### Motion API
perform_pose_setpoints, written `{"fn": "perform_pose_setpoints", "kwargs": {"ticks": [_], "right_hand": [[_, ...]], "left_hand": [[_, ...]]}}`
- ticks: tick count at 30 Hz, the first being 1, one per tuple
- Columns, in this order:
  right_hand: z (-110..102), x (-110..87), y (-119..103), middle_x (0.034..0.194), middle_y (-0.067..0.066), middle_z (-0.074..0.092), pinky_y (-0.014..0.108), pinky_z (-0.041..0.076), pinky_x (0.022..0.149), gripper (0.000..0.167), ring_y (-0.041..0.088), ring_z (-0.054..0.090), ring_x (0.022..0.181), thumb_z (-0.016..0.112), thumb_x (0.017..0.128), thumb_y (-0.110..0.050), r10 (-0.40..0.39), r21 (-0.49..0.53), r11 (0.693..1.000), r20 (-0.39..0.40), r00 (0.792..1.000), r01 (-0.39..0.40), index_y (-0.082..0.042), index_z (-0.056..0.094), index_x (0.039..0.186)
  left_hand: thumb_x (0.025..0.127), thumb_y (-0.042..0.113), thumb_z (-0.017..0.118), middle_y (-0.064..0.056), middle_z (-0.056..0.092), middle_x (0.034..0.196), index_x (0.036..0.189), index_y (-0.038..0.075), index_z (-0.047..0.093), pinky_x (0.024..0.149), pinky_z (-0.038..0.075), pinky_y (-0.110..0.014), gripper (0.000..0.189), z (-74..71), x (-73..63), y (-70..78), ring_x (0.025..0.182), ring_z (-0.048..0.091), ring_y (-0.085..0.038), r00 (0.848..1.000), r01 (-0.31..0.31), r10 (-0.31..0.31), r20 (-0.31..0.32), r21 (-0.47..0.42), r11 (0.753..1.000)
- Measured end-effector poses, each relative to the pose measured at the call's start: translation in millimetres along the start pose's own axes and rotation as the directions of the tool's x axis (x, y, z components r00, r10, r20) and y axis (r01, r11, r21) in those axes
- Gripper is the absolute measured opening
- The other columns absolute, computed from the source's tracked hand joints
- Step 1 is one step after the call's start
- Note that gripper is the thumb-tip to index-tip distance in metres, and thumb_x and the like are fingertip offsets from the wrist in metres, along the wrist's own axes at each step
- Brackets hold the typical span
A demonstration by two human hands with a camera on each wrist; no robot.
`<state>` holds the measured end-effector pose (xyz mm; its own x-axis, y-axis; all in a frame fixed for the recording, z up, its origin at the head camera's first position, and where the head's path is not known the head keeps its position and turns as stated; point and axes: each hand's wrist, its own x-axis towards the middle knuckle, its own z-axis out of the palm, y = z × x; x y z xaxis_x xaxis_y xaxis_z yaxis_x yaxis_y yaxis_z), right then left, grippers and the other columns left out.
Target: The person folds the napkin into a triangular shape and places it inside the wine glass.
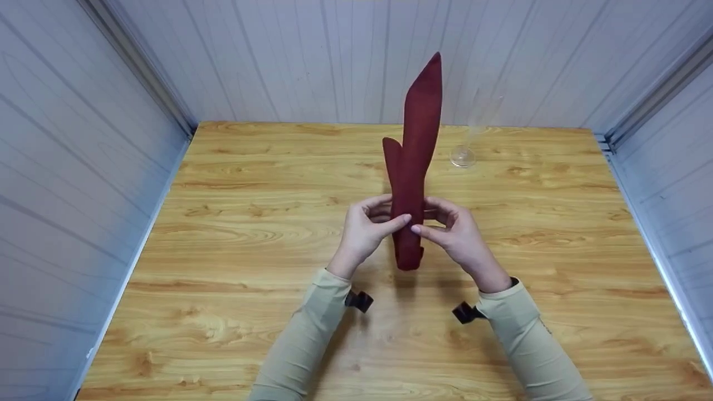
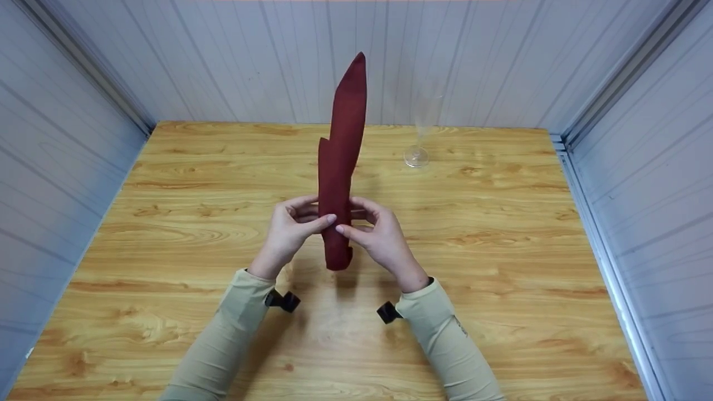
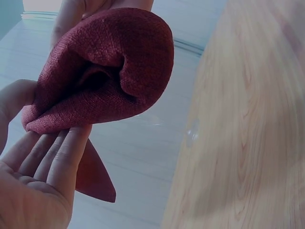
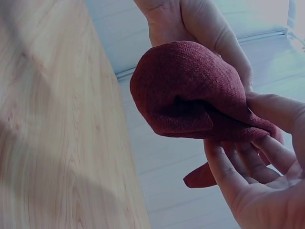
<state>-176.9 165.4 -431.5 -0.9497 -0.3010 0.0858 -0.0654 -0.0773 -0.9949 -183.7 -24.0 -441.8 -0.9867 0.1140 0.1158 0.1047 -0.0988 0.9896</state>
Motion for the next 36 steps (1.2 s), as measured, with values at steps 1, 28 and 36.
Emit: {"fn": "perform_pose_setpoints", "kwargs": {"ticks": [1, 28, 36], "right_hand": [[0, -0.2, 0, 0.116, 0.017, 0.061, 0.038, 0.053, 0.085, 0.048, 0.03, 0.057, 0.108, 0.073, 0.081, 0.005, 0.003, 0.009, 1.0, 0.005, 1.0, -0.003, 0.005, 0.056, 0.125], [1, 7.5, 3, 0.113, 0.021, 0.063, 0.041, 0.053, 0.083, 0.028, 0.018, 0.065, 0.097, 0.049, 0.097, 0.006, -0.024, -0.058, 0.998, -0.079, 0.997, 0.019, 0.015, 0.056, 0.122], [2, 13.3, 3, 0.096, 0.014, 0.068, 0.036, 0.056, 0.076, 0.021, 0.017, 0.067, 0.083, 0.059, 0.09, 0.008, -0.029, -0.094, 0.996, -0.163, 0.986, 0.013, 0.015, 0.062, 0.11]], "left_hand": [[0.077, 0.008, 0.08, -0.012, 0.071, 0.094, 0.116, -0.003, 0.066, 0.08, 0.054, -0.033, 0.043, -0.2, 0.4, -0.1, 0.088, 0.067, -0.019, 1.0, 0.003, -0.003, 0.0, -0.002, 1.0], [0.08, 0.003, 0.075, -0.013, 0.069, 0.099, 0.119, -0.006, 0.062, 0.085, 0.052, -0.036, 0.041, 0.0, -7.1, 23.7, 0.093, 0.065, -0.021, 0.999, -0.022, 0.023, 0.039, -0.014, 1.0], [0.081, 0.002, 0.074, -0.013, 0.069, 0.098, 0.12, -0.005, 0.06, 0.084, 0.052, -0.039, 0.042, 0.3, -6.5, 26.1, 0.091, 0.066, -0.021, 0.997, -0.006, 0.008, 0.078, -0.027, 1.0]]}}
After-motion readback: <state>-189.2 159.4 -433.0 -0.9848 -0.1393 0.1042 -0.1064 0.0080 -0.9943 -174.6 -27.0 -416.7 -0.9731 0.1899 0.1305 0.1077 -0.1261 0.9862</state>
